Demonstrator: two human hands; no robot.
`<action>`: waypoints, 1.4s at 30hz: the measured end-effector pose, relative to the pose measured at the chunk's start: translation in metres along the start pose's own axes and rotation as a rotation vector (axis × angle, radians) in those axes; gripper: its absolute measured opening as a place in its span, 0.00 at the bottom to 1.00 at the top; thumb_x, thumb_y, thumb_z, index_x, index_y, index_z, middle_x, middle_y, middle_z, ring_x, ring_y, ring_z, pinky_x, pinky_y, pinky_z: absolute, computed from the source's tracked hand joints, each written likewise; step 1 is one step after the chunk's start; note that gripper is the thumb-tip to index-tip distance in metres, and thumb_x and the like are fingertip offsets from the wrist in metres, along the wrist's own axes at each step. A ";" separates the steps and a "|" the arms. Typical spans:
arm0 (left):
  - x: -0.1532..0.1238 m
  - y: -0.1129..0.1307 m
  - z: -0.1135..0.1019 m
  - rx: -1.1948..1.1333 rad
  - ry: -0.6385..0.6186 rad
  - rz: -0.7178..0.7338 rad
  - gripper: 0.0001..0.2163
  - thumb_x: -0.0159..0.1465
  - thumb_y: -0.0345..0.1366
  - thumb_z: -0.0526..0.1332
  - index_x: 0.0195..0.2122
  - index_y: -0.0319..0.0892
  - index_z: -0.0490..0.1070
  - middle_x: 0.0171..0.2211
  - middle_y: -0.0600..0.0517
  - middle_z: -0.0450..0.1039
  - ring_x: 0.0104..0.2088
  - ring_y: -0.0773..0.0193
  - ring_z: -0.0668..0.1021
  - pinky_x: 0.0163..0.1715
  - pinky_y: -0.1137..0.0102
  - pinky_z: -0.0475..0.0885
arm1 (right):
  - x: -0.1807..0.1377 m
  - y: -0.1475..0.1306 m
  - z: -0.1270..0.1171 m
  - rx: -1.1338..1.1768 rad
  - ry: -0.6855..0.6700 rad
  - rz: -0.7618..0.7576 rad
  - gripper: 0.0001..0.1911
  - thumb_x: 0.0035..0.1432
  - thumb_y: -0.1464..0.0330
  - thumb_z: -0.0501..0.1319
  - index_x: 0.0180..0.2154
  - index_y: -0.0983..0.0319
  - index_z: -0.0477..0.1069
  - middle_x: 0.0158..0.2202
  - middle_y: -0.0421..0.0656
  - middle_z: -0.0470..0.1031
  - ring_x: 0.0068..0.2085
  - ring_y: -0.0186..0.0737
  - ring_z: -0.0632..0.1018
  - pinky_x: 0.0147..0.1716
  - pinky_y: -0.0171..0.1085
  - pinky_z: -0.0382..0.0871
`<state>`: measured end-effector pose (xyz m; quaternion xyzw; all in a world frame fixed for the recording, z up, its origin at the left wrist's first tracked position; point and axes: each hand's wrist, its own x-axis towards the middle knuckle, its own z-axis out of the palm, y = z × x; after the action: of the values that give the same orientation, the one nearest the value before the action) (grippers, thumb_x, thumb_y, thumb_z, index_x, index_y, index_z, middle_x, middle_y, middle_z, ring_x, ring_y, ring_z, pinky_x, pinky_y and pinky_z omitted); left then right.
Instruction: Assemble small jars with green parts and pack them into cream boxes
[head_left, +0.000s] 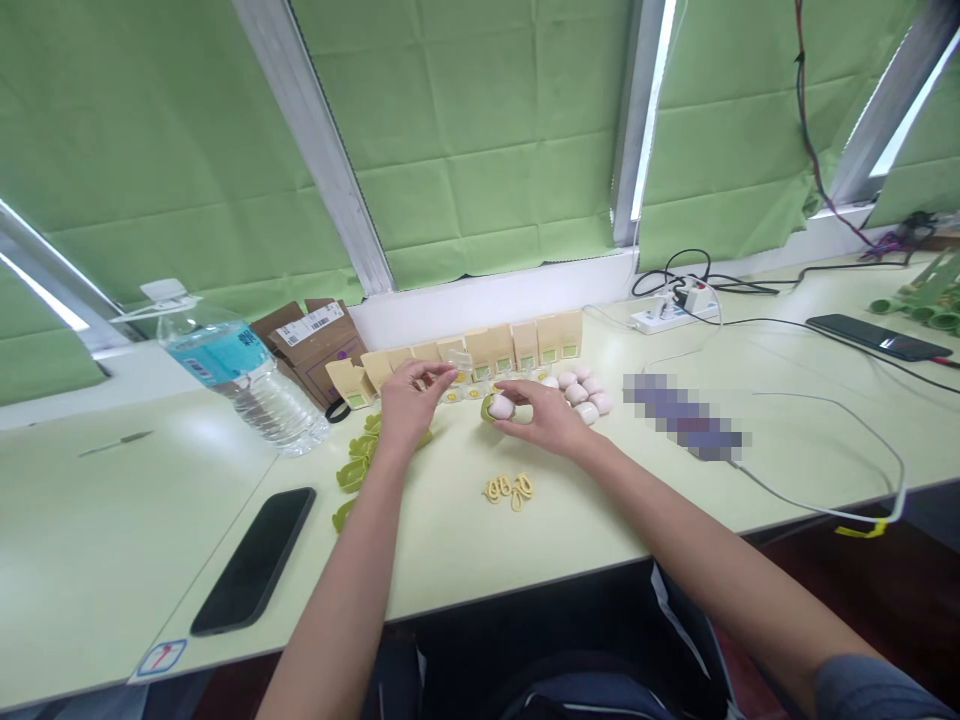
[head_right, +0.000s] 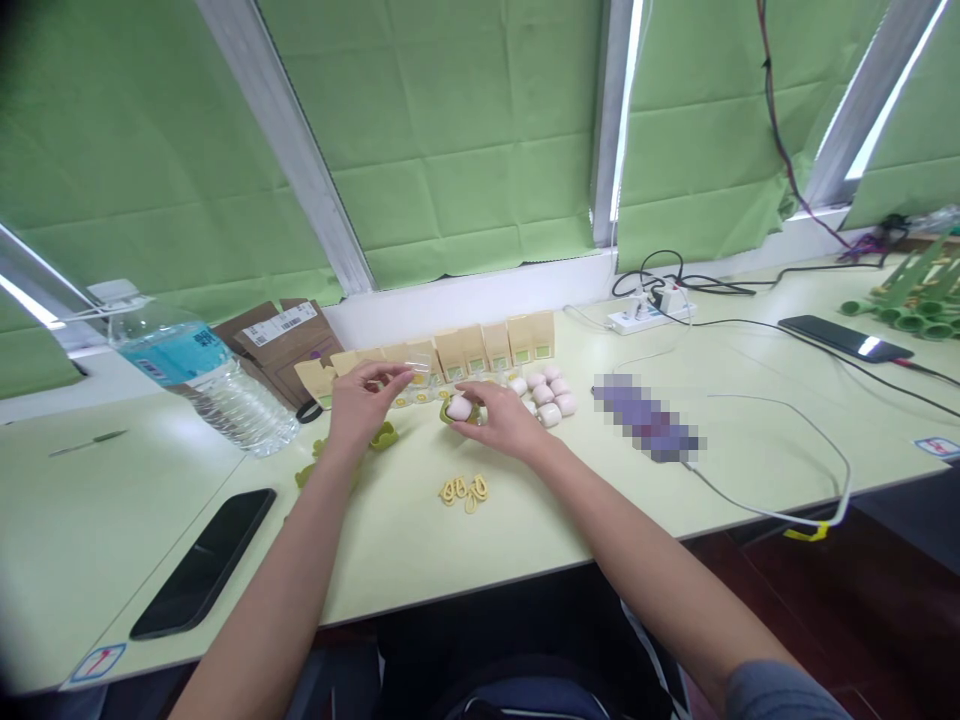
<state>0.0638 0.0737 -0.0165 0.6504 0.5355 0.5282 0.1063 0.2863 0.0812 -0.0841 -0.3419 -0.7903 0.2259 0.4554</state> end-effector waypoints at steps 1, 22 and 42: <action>-0.003 0.001 0.007 -0.070 -0.012 -0.013 0.12 0.56 0.46 0.70 0.35 0.43 0.81 0.36 0.49 0.79 0.30 0.65 0.74 0.32 0.69 0.70 | 0.000 0.000 0.000 0.020 -0.003 0.013 0.34 0.53 0.65 0.70 0.61 0.56 0.66 0.49 0.47 0.79 0.47 0.46 0.81 0.52 0.48 0.75; -0.051 -0.004 0.070 -0.598 -0.248 -0.113 0.18 0.62 0.54 0.63 0.41 0.43 0.68 0.43 0.47 0.76 0.42 0.61 0.77 0.45 0.67 0.70 | -0.004 -0.009 0.000 0.187 -0.001 0.081 0.50 0.51 0.59 0.71 0.67 0.56 0.45 0.39 0.44 0.80 0.38 0.45 0.83 0.42 0.45 0.78; -0.052 -0.003 0.064 -0.514 -0.209 -0.158 0.16 0.63 0.51 0.62 0.39 0.43 0.68 0.35 0.52 0.72 0.35 0.66 0.75 0.37 0.72 0.70 | -0.002 -0.015 -0.004 0.276 -0.043 0.125 0.41 0.58 0.55 0.66 0.65 0.57 0.50 0.35 0.42 0.79 0.37 0.42 0.81 0.41 0.43 0.77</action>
<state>0.1198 0.0602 -0.0754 0.6091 0.4192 0.5669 0.3632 0.2856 0.0701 -0.0732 -0.3197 -0.7386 0.3673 0.4662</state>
